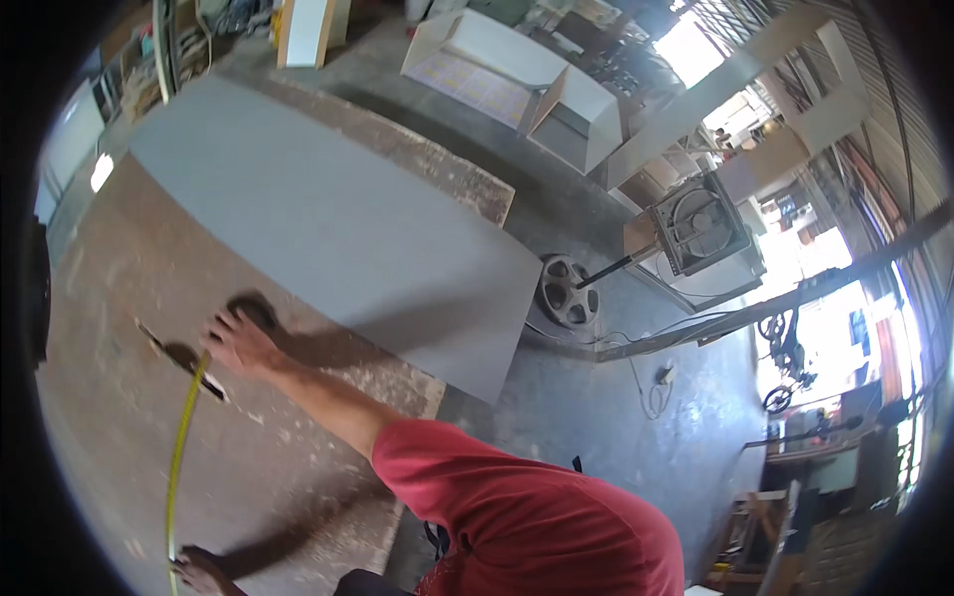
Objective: The person places a laminate sheet onto a table saw table, positions a wooden fence, measures the distance across the table with a measuring tape, and secures the wooden fence using a hammer.
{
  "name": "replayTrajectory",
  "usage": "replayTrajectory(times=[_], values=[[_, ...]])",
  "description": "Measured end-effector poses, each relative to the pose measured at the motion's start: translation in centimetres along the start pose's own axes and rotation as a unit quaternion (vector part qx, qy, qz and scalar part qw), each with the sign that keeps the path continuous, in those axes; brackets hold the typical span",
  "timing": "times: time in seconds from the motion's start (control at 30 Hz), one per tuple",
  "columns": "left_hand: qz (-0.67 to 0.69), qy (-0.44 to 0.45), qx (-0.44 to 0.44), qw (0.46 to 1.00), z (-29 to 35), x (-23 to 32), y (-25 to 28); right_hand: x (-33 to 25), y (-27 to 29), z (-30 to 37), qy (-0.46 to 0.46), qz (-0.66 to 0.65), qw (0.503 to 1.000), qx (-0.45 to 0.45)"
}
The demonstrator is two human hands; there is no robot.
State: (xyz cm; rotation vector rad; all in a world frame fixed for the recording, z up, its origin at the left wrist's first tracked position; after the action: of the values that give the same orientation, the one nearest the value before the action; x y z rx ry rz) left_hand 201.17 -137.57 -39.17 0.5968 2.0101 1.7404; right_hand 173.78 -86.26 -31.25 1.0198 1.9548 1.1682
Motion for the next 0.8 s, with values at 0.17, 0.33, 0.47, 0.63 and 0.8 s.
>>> replayTrajectory(times=[0.17,0.33,0.47,0.63,0.8], values=[[0.091,-0.04,0.335,0.937,1.3,-1.5,1.8,-3.2,0.4,-1.9,0.061,-0.074,0.995,-0.009],[0.125,-0.009,0.227,0.966,1.3,-0.2,2.7,-3.2,1.5,-2.2,0.074,-0.126,0.989,0.025],[0.197,-0.011,0.203,0.959,0.6,-3.3,-0.7,-3.7,2.1,-2.5,0.089,-0.123,0.988,-0.012],[-0.004,0.033,0.128,0.991,-0.2,-5.4,-3.7,-4.0,1.5,-2.4,0.122,-0.122,0.984,-0.046],[0.093,0.041,0.143,0.984,2.0,-0.1,1.6,-3.4,2.4,-2.2,0.145,-0.122,0.975,-0.119]])
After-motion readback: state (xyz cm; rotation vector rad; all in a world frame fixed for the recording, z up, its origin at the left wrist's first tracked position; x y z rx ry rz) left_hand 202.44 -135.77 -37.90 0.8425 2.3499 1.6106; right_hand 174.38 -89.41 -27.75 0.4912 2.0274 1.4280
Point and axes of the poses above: each hand's wrist, its own z-axis away from the middle knuckle, its own y-axis out of the back of the hand, x = y × z, the point moved 4 cm from there along -z, towards the middle knuckle, and after that the axes turned 12 degrees about z, right-handed, at the moved point
